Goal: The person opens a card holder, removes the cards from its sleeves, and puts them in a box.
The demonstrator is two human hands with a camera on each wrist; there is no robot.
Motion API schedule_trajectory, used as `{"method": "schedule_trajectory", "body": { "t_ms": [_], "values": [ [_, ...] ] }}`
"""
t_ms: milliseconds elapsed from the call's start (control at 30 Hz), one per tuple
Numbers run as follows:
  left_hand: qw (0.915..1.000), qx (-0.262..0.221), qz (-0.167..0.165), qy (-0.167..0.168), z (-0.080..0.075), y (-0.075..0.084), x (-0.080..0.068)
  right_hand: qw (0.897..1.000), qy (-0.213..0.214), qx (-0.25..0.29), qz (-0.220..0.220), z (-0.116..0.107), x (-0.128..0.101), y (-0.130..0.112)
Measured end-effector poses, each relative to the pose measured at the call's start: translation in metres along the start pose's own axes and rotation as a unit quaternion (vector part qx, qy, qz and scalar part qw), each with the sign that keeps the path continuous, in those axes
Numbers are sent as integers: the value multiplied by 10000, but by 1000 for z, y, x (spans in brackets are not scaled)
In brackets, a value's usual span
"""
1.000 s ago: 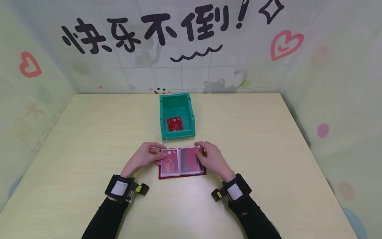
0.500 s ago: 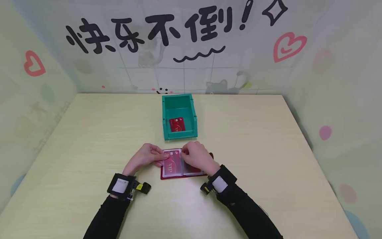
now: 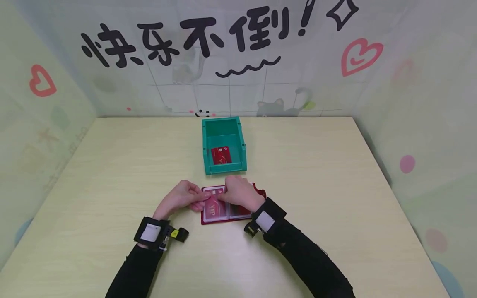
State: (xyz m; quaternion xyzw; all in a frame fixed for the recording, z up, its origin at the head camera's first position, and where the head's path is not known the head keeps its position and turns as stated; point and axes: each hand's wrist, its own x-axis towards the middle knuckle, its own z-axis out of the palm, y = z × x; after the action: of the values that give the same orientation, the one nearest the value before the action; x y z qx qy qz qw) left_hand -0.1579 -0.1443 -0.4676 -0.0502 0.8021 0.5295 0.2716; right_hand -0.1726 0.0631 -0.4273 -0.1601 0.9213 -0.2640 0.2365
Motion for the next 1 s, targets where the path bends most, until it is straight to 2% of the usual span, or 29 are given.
{"method": "schedule_trajectory", "body": {
  "t_ms": [267,500,767,1000],
  "values": [
    [9998,161,56,69,2,1,-1,9995,-107,251,138,2,3,3],
    [9997,177,-104,152,3,1,0,9983,-63,564,126,8,4,10],
    [9997,164,107,151,4,2,0,9940,-139,992,439,7,4,14],
    [9994,74,347,54,3,-1,0,9831,-333,1783,264,7,1,21]
  ]
}}
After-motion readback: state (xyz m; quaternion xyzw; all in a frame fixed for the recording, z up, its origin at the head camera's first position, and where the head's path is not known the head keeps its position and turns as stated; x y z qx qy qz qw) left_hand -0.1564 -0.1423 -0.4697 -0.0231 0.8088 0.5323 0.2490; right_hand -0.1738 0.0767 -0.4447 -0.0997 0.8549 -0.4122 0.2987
